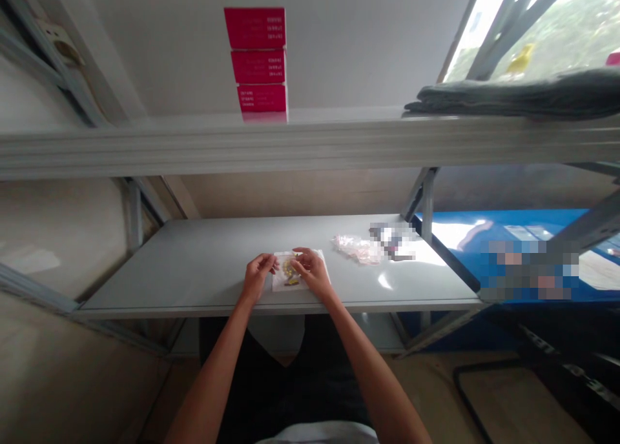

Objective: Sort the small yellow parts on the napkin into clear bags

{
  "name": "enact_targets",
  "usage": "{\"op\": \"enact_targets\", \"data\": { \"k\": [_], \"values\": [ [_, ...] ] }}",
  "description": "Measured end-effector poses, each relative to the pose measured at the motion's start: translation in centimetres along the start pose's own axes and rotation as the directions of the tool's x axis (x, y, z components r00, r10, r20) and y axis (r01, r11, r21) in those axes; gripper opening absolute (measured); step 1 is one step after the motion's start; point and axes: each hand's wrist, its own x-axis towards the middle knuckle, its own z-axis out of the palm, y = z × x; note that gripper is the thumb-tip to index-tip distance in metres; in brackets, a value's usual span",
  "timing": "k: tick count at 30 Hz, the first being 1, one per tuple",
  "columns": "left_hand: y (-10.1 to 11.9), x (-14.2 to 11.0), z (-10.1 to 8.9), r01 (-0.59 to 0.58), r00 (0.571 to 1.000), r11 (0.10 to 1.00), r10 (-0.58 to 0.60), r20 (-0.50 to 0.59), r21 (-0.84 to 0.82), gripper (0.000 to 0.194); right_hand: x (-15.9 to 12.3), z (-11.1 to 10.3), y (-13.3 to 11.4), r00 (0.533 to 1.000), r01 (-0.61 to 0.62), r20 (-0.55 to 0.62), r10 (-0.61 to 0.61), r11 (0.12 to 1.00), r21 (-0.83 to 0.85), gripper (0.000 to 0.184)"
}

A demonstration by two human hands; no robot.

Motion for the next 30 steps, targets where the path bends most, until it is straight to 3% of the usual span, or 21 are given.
{"op": "enact_targets", "data": {
  "k": [2, 7, 13, 23, 30],
  "values": [
    [0.0, 0.0, 0.1, 0.007, 1.0, 1.0, -0.007, -0.024, -0.018, 0.042, 0.1, 0.0, 0.4, 1.0, -0.023, 0.004, 0.023, 1.0, -0.018, 0.04],
    [0.1, -0.2, 0.0, 0.016, 0.999, 0.998, -0.018, 0.035, 0.052, 0.042, 0.0, 0.2, 0.9, 0.999, -0.054, -0.001, 0.054, 0.998, -0.013, 0.046],
    [0.3, -0.3, -0.2, -0.01, 0.996, 0.993, -0.001, 0.091, 0.119, 0.033, -0.2, 0.3, 0.1, 0.989, -0.006, 0.145, 0.012, 0.999, -0.04, 0.045],
    [-0.1, -0.3, -0.2, -0.031, 0.992, 0.987, 0.011, 0.125, 0.159, 0.034, -0.4, 0.3, -0.5, 0.995, 0.012, 0.103, -0.012, 1.0, -0.005, 0.034],
    [0.3, -0.5, -0.1, -0.024, 0.989, 0.985, -0.001, 0.147, 0.169, 0.031, -0.6, -0.1, -1.0, 0.994, 0.035, 0.106, -0.026, 0.996, -0.085, 0.027]
  ]
}}
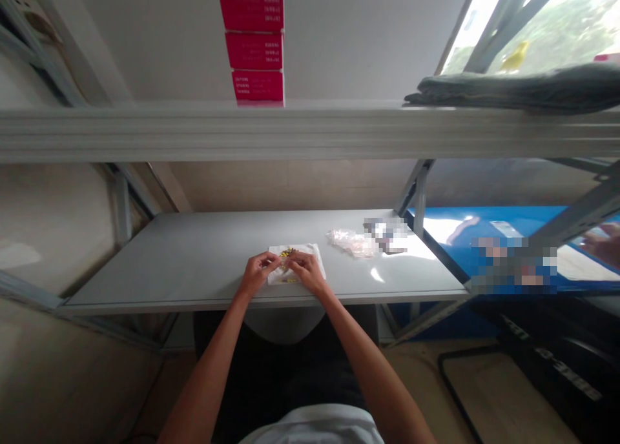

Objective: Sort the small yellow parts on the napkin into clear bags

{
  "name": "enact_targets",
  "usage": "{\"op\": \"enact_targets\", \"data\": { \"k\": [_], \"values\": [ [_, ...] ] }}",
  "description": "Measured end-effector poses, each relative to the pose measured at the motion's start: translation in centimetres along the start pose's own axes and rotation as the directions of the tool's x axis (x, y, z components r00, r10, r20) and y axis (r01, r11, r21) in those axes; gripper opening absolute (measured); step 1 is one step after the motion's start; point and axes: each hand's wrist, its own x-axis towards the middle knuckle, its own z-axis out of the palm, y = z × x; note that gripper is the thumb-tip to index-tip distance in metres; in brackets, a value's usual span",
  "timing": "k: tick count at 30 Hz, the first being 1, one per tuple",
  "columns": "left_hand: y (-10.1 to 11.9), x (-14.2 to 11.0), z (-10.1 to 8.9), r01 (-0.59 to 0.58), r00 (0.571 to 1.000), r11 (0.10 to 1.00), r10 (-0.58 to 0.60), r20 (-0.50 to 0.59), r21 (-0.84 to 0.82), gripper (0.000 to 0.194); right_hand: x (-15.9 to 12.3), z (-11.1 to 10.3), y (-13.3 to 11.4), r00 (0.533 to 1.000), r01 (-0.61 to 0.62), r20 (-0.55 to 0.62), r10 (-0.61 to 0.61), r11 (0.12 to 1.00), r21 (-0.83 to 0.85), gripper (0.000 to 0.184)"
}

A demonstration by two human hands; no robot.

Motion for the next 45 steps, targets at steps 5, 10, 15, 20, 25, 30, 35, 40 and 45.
{"op": "enact_targets", "data": {
  "k": [5, 10, 15, 20, 25, 30, 35, 40, 45],
  "values": [
    [-0.2, 0.1, 0.1, -0.033, 0.999, 0.999, 0.033, 0.0, 0.002, 0.032, 0.1, 0.0, 0.0, 1.0, -0.017, 0.01, 0.017, 1.0, 0.004, 0.027],
    [-0.3, 0.2, 0.0, -0.024, 0.999, 1.0, 0.024, 0.037, 0.011, 0.031, -0.1, 0.3, 0.1, 1.0, 0.0, 0.03, 0.0, 1.0, 0.002, 0.032],
    [-0.4, 0.2, 0.0, -0.012, 0.999, 1.0, 0.012, -0.033, 0.011, 0.033, -0.2, 0.2, 0.4, 0.996, 0.007, -0.091, -0.01, 0.999, -0.034, 0.037],
    [-0.7, 0.2, 0.0, -0.026, 0.999, 0.999, 0.025, 0.028, 0.021, 0.032, -0.2, 0.1, 0.3, 0.997, 0.04, -0.068, -0.044, 0.997, -0.071, 0.036],
    [-1.0, 0.3, -0.2, -0.003, 1.0, 1.0, 0.004, -0.029, 0.031, 0.034, -0.2, 0.3, 0.2, 0.997, 0.042, -0.055, -0.045, 0.998, -0.055, 0.036],
    [-1.2, 0.3, -0.3, 0.041, 0.996, 0.999, -0.041, -0.081, -0.006, 0.039, -0.3, 0.1, 0.4, 0.99, 0.012, -0.141, -0.023, 0.997, -0.076, 0.037],
    [-1.3, 0.2, -0.2, 0.04, 0.999, 0.999, -0.04, -0.008, -0.022, 0.039, -0.3, 0.2, 0.4, 0.993, 0.054, -0.102, -0.064, 0.994, -0.095, 0.032],
    [-1.6, 0.3, -0.4, 0.019, 0.999, 1.0, -0.02, 0.042, 0.021, 0.037, -0.4, 0.4, -0.2, 0.995, 0.064, -0.064, -0.074, 0.988, -0.139, 0.029],
    [-1.3, 0.3, -0.4, 0.021, 0.998, 0.999, -0.024, 0.063, 0.05, 0.04, -0.3, 0.3, -0.5, 0.992, 0.112, -0.041, -0.121, 0.978, -0.176, 0.029]
  ]
}}
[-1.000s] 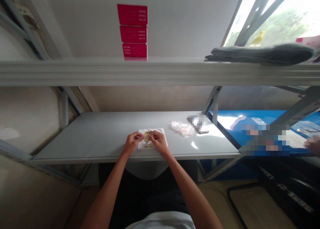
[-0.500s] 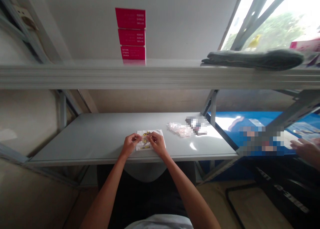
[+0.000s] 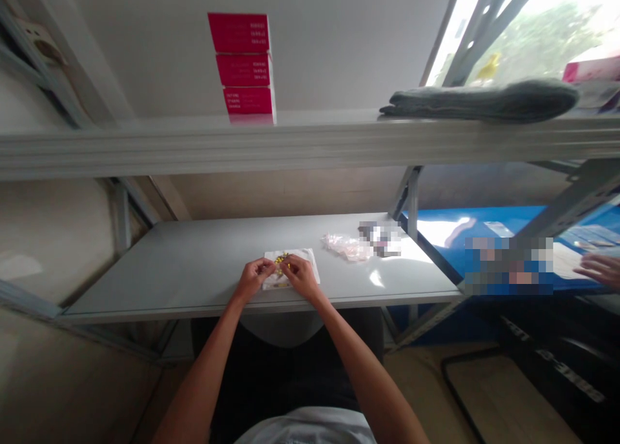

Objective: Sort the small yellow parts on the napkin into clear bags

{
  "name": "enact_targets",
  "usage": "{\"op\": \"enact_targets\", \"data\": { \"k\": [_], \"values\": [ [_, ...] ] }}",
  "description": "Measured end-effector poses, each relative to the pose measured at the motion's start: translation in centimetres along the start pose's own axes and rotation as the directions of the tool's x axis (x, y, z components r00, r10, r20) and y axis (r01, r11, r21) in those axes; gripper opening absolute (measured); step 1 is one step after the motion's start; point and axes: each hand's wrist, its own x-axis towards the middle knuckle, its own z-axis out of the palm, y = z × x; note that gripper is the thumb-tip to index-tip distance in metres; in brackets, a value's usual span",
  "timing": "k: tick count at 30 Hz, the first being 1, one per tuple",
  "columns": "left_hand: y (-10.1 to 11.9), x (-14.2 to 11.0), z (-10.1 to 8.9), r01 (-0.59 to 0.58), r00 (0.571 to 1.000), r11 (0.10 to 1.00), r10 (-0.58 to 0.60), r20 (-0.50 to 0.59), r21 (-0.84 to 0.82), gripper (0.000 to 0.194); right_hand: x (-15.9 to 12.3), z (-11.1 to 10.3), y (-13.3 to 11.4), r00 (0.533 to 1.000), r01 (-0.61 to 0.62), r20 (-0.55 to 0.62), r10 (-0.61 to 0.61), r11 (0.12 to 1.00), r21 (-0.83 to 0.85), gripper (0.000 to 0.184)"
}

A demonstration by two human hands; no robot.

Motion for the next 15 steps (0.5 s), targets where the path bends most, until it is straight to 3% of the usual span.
{"op": "enact_targets", "data": {
  "k": [9, 15],
  "values": [
    [-0.02, 0.03, -0.08, -0.017, 1.0, 1.0, 0.017, 0.026, -0.014, 0.037, 0.03, 0.42, 0.32, 0.998, -0.055, 0.018, 0.055, 0.998, 0.04, 0.025],
    [0.27, 0.03, 0.22, 0.009, 0.999, 0.999, -0.011, -0.045, -0.048, 0.041, 0.05, 0.23, 0.25, 0.999, -0.007, -0.039, 0.006, 1.0, -0.004, 0.033]
  ]
}}
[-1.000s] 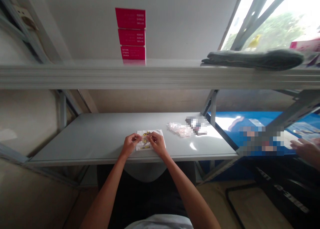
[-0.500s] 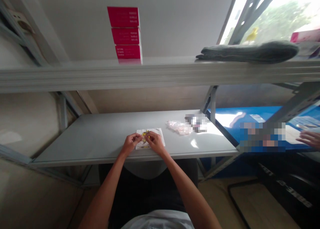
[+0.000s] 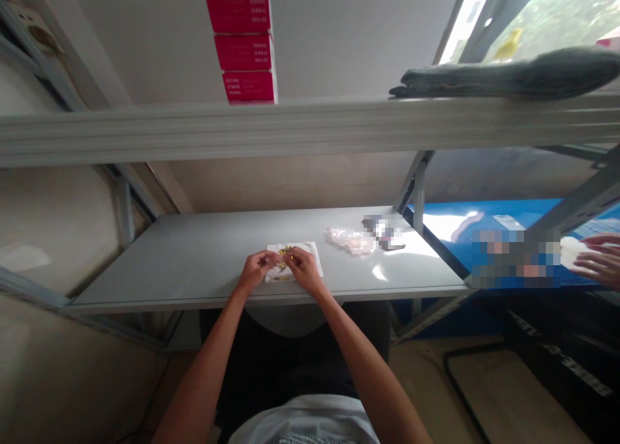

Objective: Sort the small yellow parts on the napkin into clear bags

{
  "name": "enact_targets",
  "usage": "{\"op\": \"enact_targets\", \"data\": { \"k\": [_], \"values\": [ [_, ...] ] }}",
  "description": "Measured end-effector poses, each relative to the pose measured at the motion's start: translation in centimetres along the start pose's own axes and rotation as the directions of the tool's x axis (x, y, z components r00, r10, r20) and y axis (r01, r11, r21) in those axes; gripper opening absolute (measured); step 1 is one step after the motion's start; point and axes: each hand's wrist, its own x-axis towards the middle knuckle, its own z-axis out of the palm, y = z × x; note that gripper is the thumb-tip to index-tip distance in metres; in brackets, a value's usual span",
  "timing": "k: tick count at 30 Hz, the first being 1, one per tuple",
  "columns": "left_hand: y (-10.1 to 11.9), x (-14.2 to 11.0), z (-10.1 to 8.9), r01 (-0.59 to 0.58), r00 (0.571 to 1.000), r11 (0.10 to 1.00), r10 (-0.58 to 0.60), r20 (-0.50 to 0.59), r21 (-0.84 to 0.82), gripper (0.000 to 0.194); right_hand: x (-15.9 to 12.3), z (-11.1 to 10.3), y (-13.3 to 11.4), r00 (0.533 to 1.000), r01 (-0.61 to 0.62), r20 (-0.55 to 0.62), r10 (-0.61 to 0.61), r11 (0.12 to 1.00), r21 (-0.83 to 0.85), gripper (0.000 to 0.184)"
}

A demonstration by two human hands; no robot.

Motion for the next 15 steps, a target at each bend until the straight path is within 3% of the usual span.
{"op": "enact_targets", "data": {
  "k": [10, 15],
  "values": [
    [0.7, -0.5, 0.2, 0.049, 0.995, 0.995, -0.056, -0.087, -0.084, 0.039, -0.3, 0.1, 0.0, 0.999, -0.01, -0.033, 0.009, 1.0, -0.01, 0.039],
    [0.7, 0.0, -1.1, 0.034, 0.991, 0.999, -0.038, -0.129, -0.03, 0.045, -0.4, 0.1, 0.8, 0.983, -0.12, -0.142, 0.12, 0.993, 0.014, 0.047]
  ]
}}
